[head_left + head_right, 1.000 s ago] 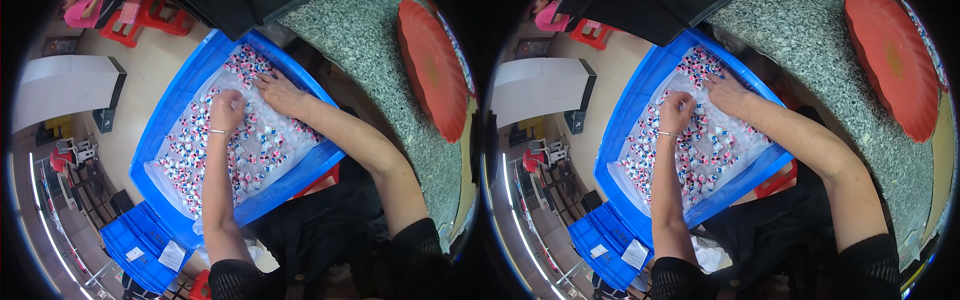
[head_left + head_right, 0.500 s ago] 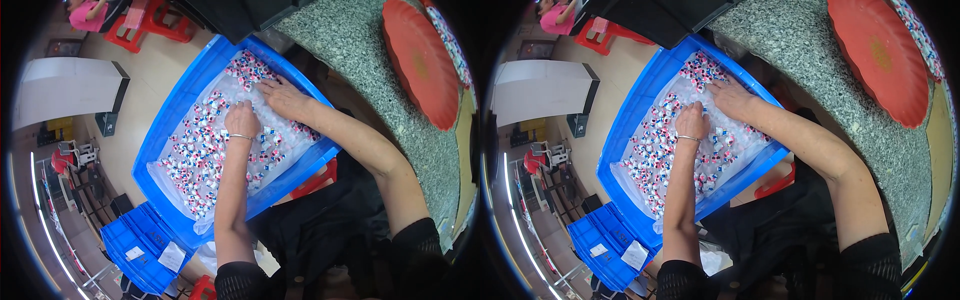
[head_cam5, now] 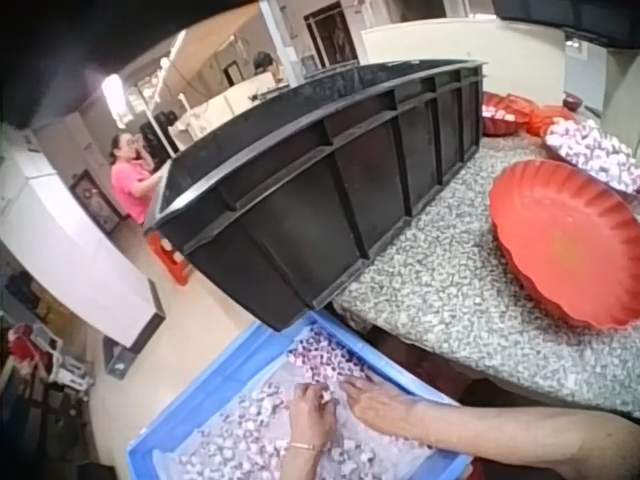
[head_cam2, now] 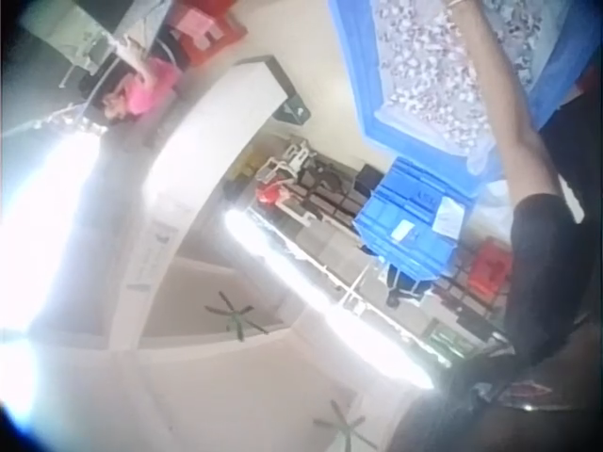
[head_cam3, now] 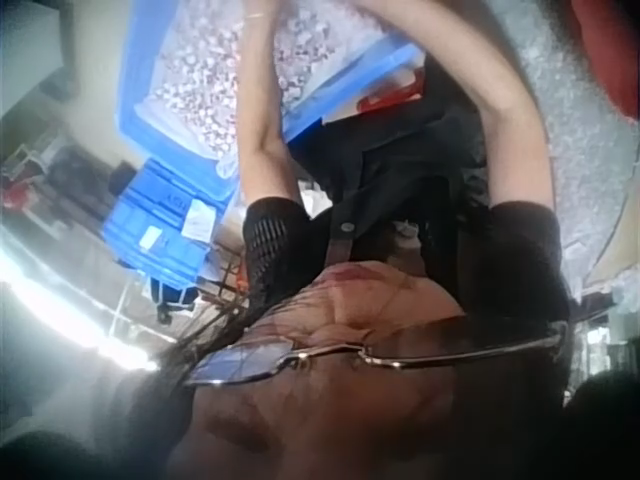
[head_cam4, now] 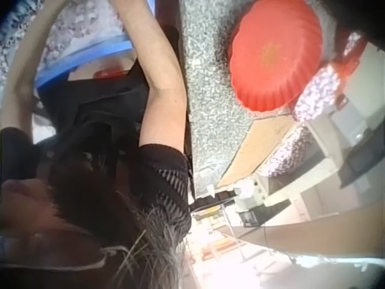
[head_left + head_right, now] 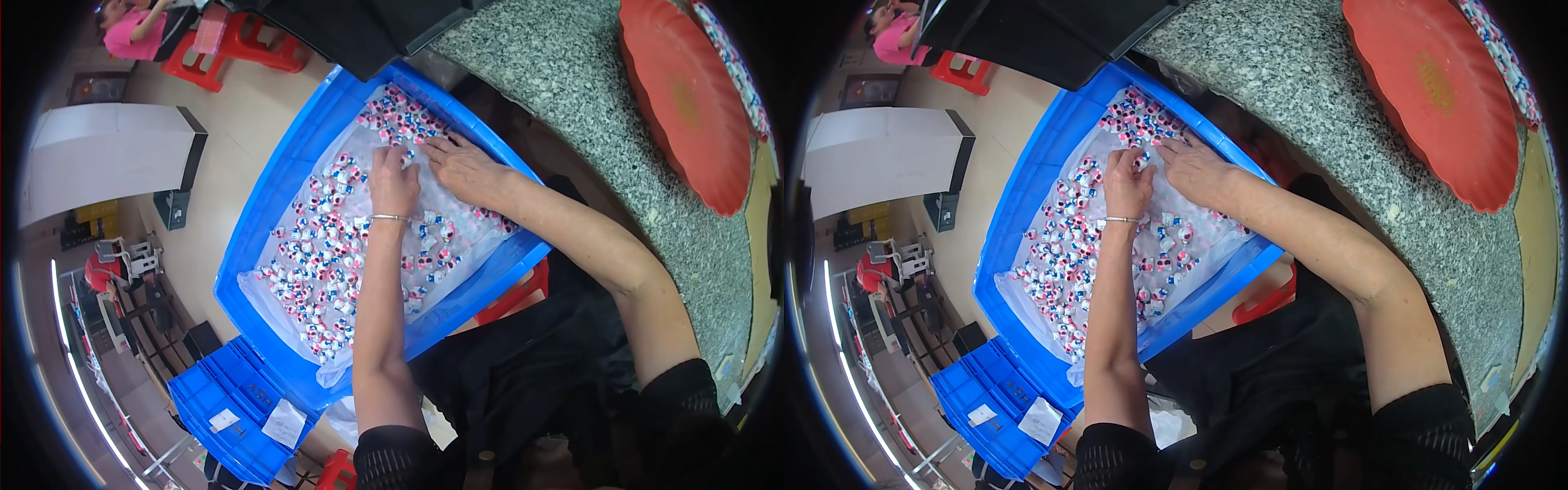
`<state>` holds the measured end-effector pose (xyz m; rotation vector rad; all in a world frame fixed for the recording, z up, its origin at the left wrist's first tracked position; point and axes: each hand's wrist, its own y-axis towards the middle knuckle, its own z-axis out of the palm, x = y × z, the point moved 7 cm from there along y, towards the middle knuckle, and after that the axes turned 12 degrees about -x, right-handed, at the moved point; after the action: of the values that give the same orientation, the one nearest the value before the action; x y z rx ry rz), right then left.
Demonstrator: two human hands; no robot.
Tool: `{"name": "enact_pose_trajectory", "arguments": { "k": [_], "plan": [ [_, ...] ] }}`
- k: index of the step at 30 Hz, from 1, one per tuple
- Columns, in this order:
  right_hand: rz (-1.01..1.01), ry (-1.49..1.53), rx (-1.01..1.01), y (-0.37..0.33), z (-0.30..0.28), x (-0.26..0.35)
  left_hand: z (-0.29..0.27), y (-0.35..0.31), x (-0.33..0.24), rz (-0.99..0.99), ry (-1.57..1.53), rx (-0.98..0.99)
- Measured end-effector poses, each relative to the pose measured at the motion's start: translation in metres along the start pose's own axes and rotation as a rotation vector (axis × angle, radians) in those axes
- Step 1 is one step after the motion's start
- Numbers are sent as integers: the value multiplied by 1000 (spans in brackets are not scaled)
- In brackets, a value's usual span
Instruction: Arranging small plastic toy parts into neat rows inside a blue storage bin.
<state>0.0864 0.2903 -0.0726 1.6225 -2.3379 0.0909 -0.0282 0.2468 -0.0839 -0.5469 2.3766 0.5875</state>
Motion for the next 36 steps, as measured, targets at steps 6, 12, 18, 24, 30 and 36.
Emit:
{"name": "enact_pose_trajectory", "arguments": {
  "k": [6,12,18,24,30,36],
  "plan": [
    [-22,-43,5,-3,3,0,10,4,-6,22,139,-14],
    [-27,-13,7,1,1,2,-28,0,9,24,-37,-180],
    [-19,12,3,-2,-10,1,-41,-22,-4,113,216,109],
    [-17,42,11,-14,-21,14,-17,-28,-5,255,480,220],
    [-40,53,-3,-34,-11,6,-10,-30,17,-257,-501,128],
    [-64,-12,17,-33,-4,11,-7,-18,-21,99,-241,-32]
  ]
}}
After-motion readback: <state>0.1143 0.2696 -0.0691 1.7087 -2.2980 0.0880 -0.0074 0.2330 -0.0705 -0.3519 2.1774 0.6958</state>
